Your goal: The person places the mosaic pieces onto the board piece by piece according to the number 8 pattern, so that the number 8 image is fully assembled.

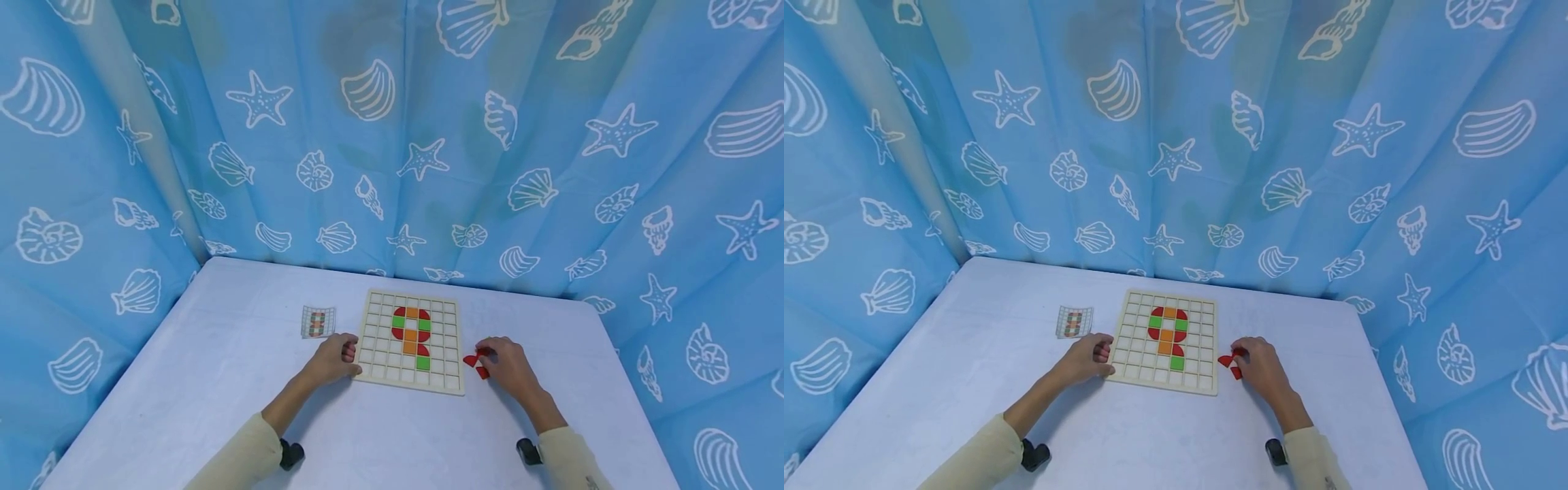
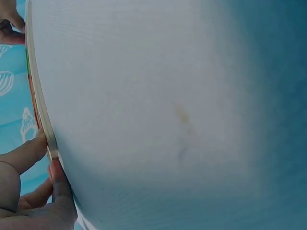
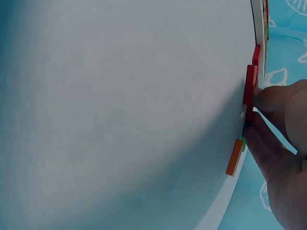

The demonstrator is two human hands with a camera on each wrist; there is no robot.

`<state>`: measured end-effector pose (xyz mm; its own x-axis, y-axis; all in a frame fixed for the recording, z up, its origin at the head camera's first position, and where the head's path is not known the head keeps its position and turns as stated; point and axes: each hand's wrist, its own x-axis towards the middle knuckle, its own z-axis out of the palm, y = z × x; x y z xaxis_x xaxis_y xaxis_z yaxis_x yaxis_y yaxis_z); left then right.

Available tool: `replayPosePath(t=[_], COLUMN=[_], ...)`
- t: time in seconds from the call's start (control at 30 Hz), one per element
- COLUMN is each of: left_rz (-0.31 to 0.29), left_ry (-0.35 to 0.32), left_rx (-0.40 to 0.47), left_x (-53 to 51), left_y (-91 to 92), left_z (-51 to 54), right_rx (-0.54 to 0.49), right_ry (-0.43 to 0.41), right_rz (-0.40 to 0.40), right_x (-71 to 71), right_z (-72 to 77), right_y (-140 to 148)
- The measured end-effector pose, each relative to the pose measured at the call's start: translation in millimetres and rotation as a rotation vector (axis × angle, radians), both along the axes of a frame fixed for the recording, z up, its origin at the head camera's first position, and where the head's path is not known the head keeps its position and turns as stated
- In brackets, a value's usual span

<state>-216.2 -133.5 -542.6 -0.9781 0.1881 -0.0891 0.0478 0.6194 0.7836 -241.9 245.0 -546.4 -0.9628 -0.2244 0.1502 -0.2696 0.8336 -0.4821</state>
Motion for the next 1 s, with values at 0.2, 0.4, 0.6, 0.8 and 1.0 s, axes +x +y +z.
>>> replayPosePath(t=[0.2,0.4,0.6,0.8,1.0], left_rz=[0.004,-0.008,-0.005,0.001,0.012], left_ry=[0.002,0.006,0.0,-0.001,-0.009], left_rx=[0.004,0.002,-0.001,0.016,0.005], left_x=[0.0,0.6,1.1,0.5,-0.4], left_y=[0.3,0.1,-1.4,0.0,1.0], left_z=[0.6,1.1,-0.3,-1.0,-0.5], right_rx=[0.012,0.006,0.01,0.02,0.093], right_ry=[-0.005,-0.039,-0.028,-0.009,0.0], right_rz=[0.022,0.026,0.039,0.041,0.067], right_x=[-4.6,-6.1,-7.8,-9.8,-11.9], right_z=[1.9,1.2,-0.8,-2.3,-0.1], right_y=[-0.7,-1.8,-0.8,0.3,-2.7])
